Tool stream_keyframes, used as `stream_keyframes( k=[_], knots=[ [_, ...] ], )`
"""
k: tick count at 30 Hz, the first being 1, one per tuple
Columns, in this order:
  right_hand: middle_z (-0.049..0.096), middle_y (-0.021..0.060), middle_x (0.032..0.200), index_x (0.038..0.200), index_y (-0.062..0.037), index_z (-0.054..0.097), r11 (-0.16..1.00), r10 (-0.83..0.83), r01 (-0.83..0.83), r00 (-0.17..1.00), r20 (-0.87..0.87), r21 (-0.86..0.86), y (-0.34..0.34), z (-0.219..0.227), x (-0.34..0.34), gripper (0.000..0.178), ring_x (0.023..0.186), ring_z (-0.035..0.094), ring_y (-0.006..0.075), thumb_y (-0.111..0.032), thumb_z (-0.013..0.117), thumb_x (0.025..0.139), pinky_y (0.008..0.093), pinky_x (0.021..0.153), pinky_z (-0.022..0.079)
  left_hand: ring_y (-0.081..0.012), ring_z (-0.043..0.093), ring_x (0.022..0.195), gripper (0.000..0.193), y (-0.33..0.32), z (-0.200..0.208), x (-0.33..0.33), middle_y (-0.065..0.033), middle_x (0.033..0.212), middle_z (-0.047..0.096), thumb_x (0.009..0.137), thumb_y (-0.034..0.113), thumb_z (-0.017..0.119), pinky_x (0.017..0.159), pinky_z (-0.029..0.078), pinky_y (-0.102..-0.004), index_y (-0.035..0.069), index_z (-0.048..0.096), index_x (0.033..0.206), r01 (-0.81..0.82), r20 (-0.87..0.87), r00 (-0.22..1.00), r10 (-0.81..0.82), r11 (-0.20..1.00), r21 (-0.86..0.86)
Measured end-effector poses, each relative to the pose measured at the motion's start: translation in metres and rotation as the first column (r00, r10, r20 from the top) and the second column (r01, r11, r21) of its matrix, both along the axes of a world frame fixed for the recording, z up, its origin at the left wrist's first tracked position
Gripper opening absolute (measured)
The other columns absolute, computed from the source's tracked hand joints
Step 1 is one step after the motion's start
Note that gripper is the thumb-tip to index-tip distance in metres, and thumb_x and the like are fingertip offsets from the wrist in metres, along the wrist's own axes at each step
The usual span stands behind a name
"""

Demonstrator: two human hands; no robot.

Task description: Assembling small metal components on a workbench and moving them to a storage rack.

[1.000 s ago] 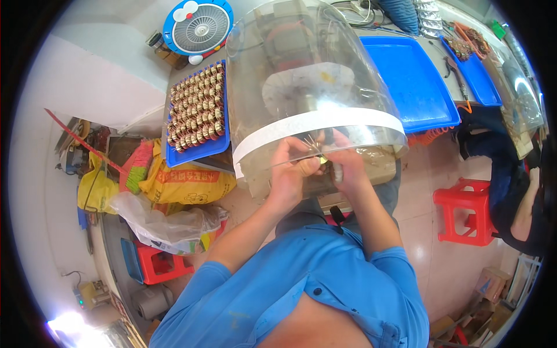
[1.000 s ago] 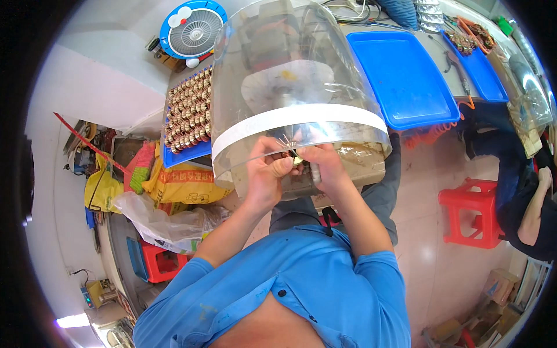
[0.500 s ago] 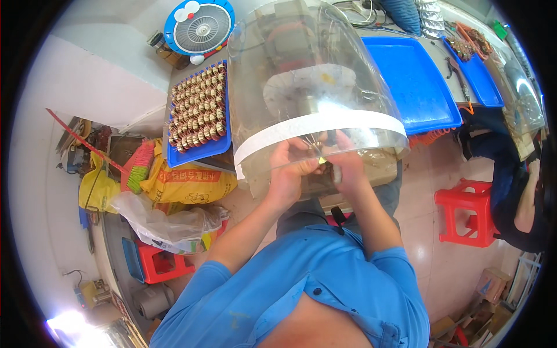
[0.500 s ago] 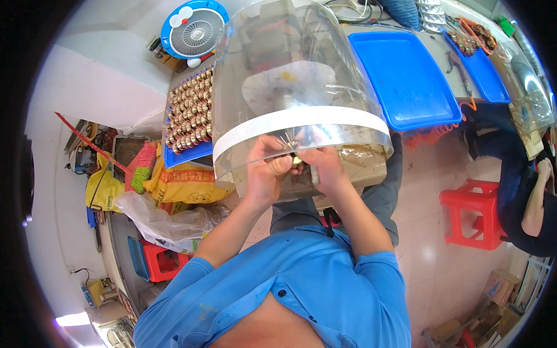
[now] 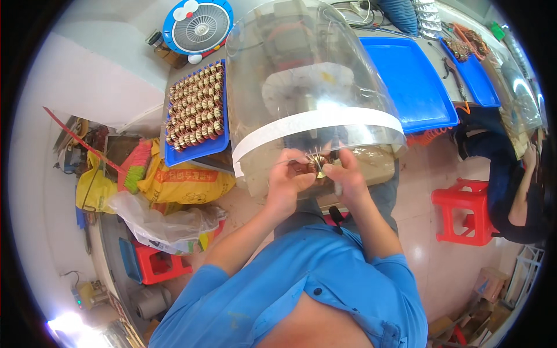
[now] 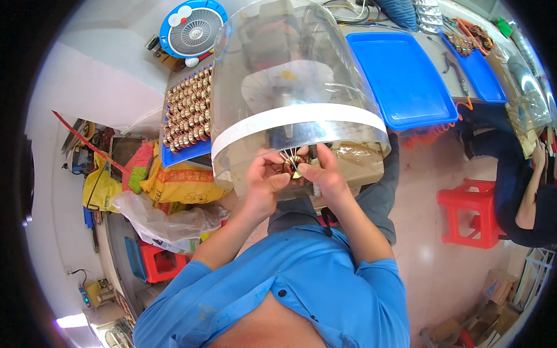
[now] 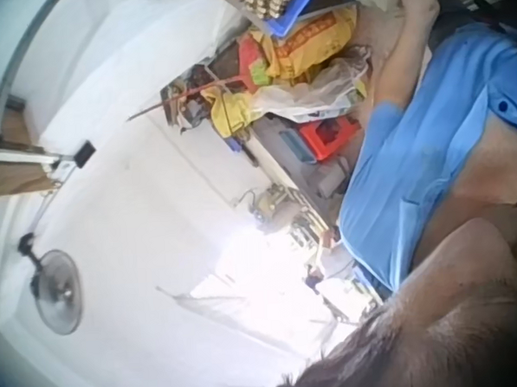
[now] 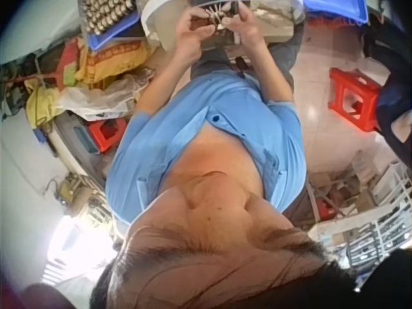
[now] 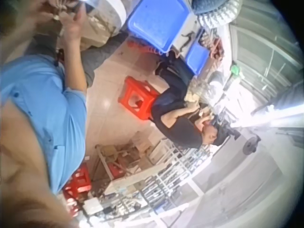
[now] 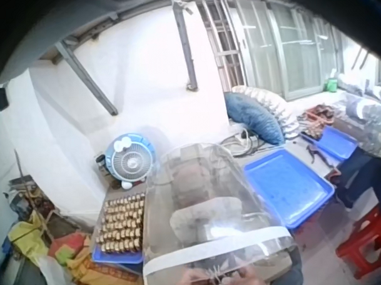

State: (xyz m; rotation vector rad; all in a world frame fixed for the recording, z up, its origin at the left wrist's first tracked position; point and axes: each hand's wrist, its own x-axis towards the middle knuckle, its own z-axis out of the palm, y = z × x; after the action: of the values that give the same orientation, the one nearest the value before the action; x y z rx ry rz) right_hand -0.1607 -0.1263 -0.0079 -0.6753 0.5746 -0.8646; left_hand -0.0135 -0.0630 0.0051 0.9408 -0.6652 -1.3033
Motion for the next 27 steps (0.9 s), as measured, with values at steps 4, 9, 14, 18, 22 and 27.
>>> stream_keyframes(
  k=[4,9,14,18,22,27],
  knots=[
    [0.063,0.0092,0.093,0.109,-0.0042,0.055,0.991,0.127,-0.124,0.989,0.075,-0.043,-0.003,-0.001,-0.010,0.031,0.078,0.062,0.0167,-0.014,0.067,0.083,0.0290,0.066,0.050,-0.0221,0.063,0.094,0.042,0.005,0.016,0.007,-0.0122,0.107,0.062,0.085,0.012,0.073,0.079,0.056,-0.0383,0.003,0.049,0.118,0.018,-0.027,0.999,-0.020,0.998,-0.065],
    [0.063,0.0097,0.097,0.113,-0.0019,0.056,0.944,0.328,-0.322,0.906,0.267,-0.067,-0.003,0.000,-0.007,0.036,0.081,0.062,0.0170,-0.021,0.067,0.084,0.0294,0.066,0.051,-0.0190,0.059,0.103,0.069,0.007,0.023,0.007,-0.0048,0.112,0.059,0.079,0.028,0.078,0.080,0.052,-0.0315,0.006,0.048,0.138,0.304,-0.156,0.943,-0.295,0.952,0.038],
    [0.062,0.0103,0.103,0.129,0.0003,0.053,0.959,0.247,-0.269,0.949,0.197,0.092,0.008,-0.005,0.007,0.046,0.082,0.063,0.0187,-0.023,0.060,0.090,0.0325,0.068,0.053,-0.0135,0.059,0.090,0.055,0.007,0.016,0.006,-0.0021,0.105,0.058,0.080,0.024,0.080,0.066,0.049,-0.0247,0.007,0.052,0.124,0.259,-0.045,0.965,-0.258,0.965,0.032],
    [0.061,0.0104,0.107,0.126,-0.0021,0.053,0.987,0.128,-0.128,0.992,0.008,0.099,0.018,-0.001,0.017,0.038,0.084,0.063,0.0188,-0.020,0.056,0.093,0.0332,0.071,0.053,-0.0121,0.058,0.085,0.046,0.006,0.002,0.006,-0.0032,0.105,0.058,0.080,0.019,0.081,0.062,0.047,-0.0244,0.008,0.051,0.113,0.177,0.023,0.984,-0.178,0.984,0.024],
    [0.059,0.0075,0.106,0.117,-0.0053,0.051,0.991,0.136,-0.136,0.990,0.030,-0.021,0.023,0.003,0.002,0.028,0.089,0.060,0.0154,-0.014,0.058,0.091,0.0296,0.075,0.051,-0.0146,0.060,0.091,0.049,0.004,0.005,-0.003,-0.0050,0.108,0.059,0.081,0.017,0.080,0.066,0.049,-0.0250,0.006,0.050,0.118,0.075,-0.028,0.997,-0.076,0.997,-0.020],
    [0.056,0.0023,0.100,0.114,-0.0061,0.050,0.954,-0.027,-0.021,0.987,-0.157,-0.298,0.029,0.009,0.007,0.031,0.088,0.054,0.0100,-0.011,0.066,0.087,0.0251,0.075,0.046,-0.0195,0.058,0.112,0.051,0.000,0.006,-0.012,-0.0085,0.122,0.058,0.085,0.016,0.075,0.092,0.049,-0.0314,0.001,0.051,0.127,0.037,-0.151,0.988,-0.025,0.996,0.080]
  ],
)
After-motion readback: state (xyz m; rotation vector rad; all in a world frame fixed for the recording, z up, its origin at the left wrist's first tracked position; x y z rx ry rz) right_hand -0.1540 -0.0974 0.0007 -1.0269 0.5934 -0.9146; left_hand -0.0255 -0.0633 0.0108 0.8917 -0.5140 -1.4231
